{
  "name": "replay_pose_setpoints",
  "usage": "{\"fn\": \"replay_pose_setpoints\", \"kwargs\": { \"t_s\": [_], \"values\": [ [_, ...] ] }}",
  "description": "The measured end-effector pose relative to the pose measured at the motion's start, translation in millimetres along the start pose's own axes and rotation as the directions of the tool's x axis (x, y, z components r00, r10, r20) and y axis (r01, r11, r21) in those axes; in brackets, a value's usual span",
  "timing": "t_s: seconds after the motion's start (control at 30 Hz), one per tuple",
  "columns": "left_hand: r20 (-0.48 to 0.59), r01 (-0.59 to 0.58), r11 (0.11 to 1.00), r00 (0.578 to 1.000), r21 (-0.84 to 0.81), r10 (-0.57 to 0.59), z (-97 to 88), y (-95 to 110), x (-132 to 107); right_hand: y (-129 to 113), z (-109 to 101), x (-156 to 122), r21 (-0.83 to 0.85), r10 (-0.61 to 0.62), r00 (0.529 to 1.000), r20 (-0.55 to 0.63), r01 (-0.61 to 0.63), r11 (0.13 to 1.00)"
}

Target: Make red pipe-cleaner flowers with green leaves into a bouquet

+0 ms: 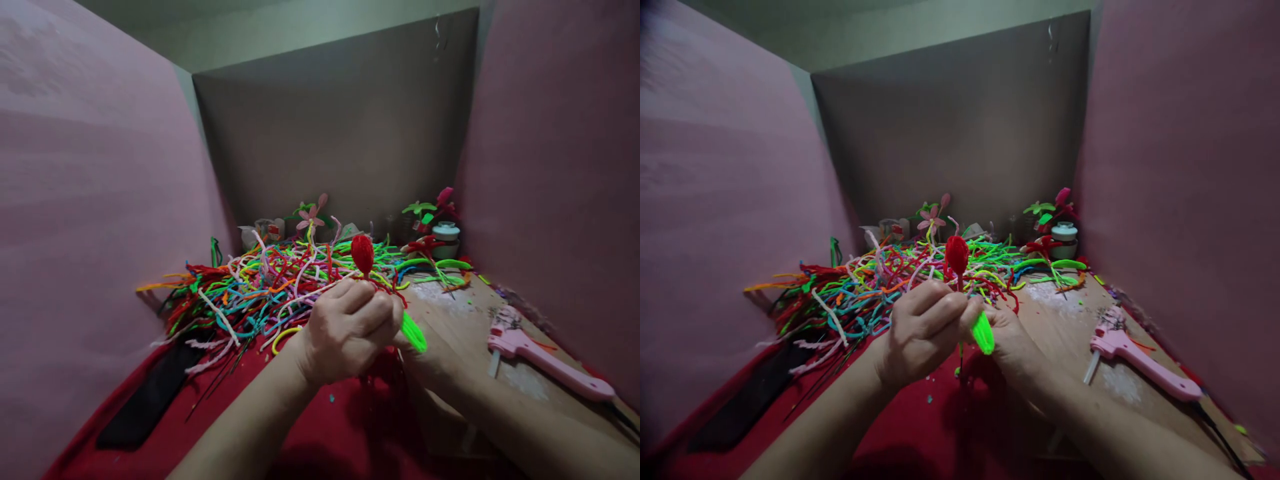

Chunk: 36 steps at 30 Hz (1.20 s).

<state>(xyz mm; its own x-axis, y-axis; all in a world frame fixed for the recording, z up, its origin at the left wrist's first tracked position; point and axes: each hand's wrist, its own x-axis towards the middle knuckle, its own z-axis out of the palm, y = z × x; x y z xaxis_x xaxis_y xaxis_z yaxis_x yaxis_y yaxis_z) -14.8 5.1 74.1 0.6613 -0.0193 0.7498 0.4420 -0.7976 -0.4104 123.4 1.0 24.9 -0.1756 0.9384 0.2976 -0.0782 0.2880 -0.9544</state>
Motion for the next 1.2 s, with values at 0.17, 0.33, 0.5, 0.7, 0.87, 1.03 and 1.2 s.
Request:
{"fn": "replay_pose_setpoints", "kwargs": {
  "t_s": [0.17, 0.33, 0.5, 0.7, 0.87, 1.03, 1.2],
  "values": [
    [-0.083, 0.071, 0.997, 0.994, -0.025, -0.072, -8.7, -1.4, 4.7, -1.4, -2.2, -1.6, 0.053, 0.025, 0.997, 0.075, -0.029, 0.998],
    [-0.095, 0.070, 0.996, 0.993, -0.049, -0.075, -19.8, 2.0, 11.1, -6.4, -4.2, -0.3, 0.069, 0.046, 0.994, 0.100, -0.053, 0.996],
    [-0.345, 0.339, 0.901, 0.839, -0.271, -0.420, -29.4, 4.2, 11.9, -9.5, -6.9, 2.8, 0.017, 0.071, 0.995, 0.064, -0.072, 0.997],
    [-0.026, 0.640, 0.674, 0.718, -0.369, -0.696, 5.5, 0.9, -17.1, 0.0, -8.6, 4.4, 0.116, 0.122, 0.992, 0.033, -0.125, 0.985],
    [0.339, 0.845, 0.326, 0.481, -0.423, -0.808, 37.1, 8.1, -43.3, 20.6, -13.6, 9.7, 0.281, 0.148, 0.988, 0.033, -0.152, 0.947],
    [0.483, 0.900, 0.338, 0.433, -0.273, -0.761, 50.4, 24.1, -50.2, 25.8, -14.0, 11.7, 0.329, 0.157, 0.987, 0.025, -0.156, 0.931],
    [0.389, 0.842, 0.519, 0.532, -0.149, -0.752, 55.7, 35.1, -51.0, 25.5, -10.7, 10.8, 0.275, 0.127, 0.992, -0.025, -0.116, 0.955]
  ]
}}
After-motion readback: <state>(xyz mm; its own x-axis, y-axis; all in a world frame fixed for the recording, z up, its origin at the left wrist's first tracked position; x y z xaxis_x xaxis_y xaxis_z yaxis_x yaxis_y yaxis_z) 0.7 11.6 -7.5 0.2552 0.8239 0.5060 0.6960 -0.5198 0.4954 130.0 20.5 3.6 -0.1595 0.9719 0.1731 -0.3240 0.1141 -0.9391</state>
